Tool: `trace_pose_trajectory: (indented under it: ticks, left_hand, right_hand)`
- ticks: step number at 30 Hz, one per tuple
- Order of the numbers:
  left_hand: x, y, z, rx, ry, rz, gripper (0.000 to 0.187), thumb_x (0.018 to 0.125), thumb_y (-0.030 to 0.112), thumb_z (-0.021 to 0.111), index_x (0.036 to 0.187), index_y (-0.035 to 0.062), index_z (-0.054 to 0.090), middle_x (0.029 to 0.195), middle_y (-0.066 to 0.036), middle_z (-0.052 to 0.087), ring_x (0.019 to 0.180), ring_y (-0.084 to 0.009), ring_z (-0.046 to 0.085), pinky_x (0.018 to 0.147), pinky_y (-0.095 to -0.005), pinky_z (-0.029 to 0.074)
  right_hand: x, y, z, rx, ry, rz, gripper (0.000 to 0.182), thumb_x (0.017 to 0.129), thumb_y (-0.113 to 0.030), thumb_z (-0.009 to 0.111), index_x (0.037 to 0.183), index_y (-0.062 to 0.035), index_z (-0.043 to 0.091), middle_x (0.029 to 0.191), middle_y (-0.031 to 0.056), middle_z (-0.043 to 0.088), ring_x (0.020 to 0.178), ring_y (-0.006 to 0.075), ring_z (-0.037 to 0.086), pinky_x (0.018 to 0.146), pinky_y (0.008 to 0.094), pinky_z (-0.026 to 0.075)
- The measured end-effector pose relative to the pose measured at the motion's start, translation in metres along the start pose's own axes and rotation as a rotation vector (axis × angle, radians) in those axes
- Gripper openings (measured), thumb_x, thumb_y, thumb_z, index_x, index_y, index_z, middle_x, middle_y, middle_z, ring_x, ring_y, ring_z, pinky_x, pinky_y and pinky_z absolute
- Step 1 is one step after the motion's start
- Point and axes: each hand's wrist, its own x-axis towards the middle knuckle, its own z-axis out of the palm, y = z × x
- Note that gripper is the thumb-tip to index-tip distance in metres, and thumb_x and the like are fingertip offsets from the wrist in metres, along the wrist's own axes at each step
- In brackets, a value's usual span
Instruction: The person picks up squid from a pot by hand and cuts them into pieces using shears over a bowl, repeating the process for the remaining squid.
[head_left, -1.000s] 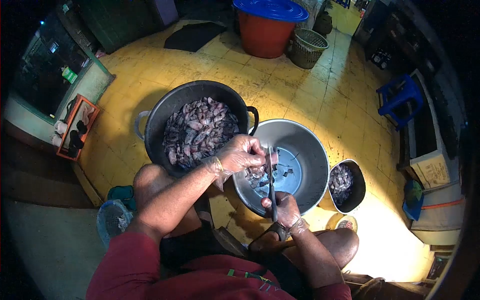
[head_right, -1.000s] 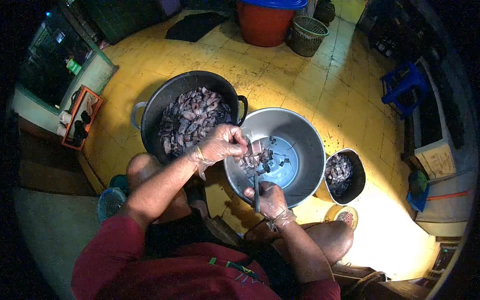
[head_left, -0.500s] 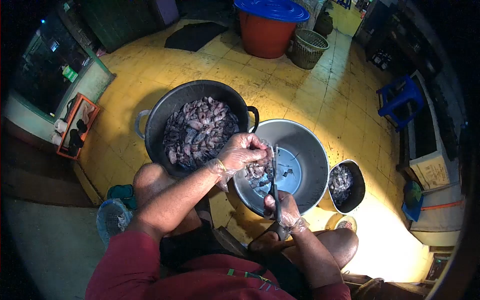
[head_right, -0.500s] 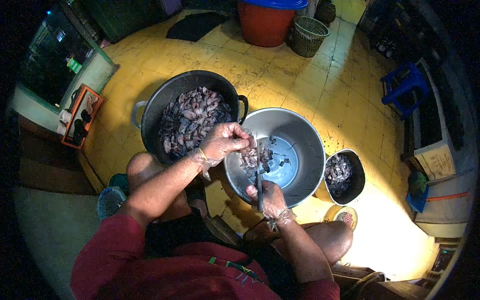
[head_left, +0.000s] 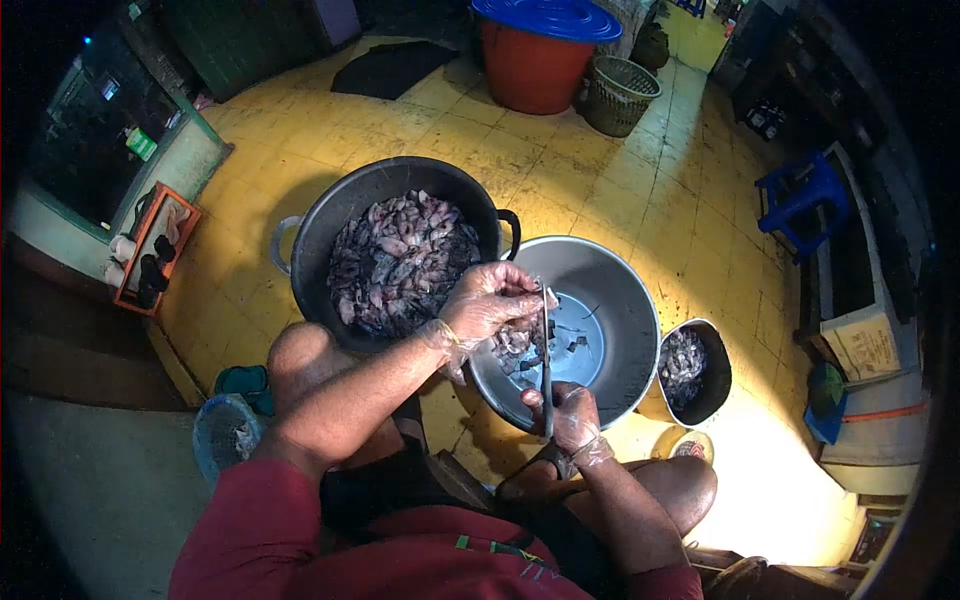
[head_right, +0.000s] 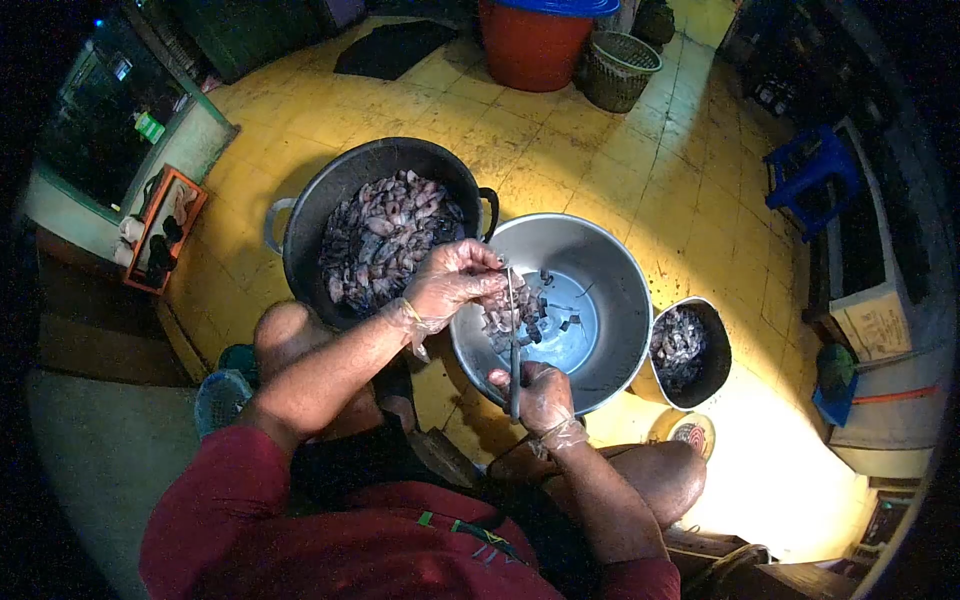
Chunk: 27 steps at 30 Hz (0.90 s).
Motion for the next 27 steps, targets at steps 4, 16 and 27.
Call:
trace_pose_trajectory:
  ticks: [4, 16, 27]
  left_hand:
    - [-0.005, -0.003, 0.005, -0.099, 0.037, 0.007, 0.011, 0.083, -0.003, 0.067, 0.087, 0.0007, 0.058, 0.082, -0.009, 0.064, 0.07, -0.0156, 0.064, 0.063, -0.0285, 0.055]
    - [-0.003, -0.008, -0.004, 0.199, 0.011, -0.036, 0.016, 0.079, -0.006, 0.067, 0.076, 0.0024, 0.054, 0.073, -0.008, 0.063, 0.06, -0.0125, 0.06, 0.055, -0.0266, 0.05]
    - [0.004, -0.026, -0.008, 0.238, -0.042, -0.008, 0.016, 0.075, 0.0, 0.073, 0.076, 0.0025, 0.057, 0.071, -0.006, 0.063, 0.06, -0.0107, 0.06, 0.051, -0.0254, 0.048]
  right_hand:
    - [0.002, 0.008, 0.006, 0.026, 0.06, -0.073, 0.047, 0.08, -0.044, 0.074, 0.082, 0.0024, 0.069, 0.061, 0.0093, 0.063, 0.056, 0.0133, 0.058, 0.055, 0.0325, 0.047]
    - [-0.003, -0.001, 0.003, -0.045, 0.045, -0.153, 0.051, 0.081, -0.048, 0.07, 0.082, 0.003, 0.068, 0.061, 0.0092, 0.063, 0.056, 0.0137, 0.058, 0.055, 0.0331, 0.048]
    - [0.012, 0.026, 0.012, 0.021, 0.094, -0.048, 0.044, 0.079, -0.04, 0.076, 0.081, 0.0026, 0.07, 0.059, 0.0084, 0.063, 0.053, 0.012, 0.057, 0.051, 0.0316, 0.047]
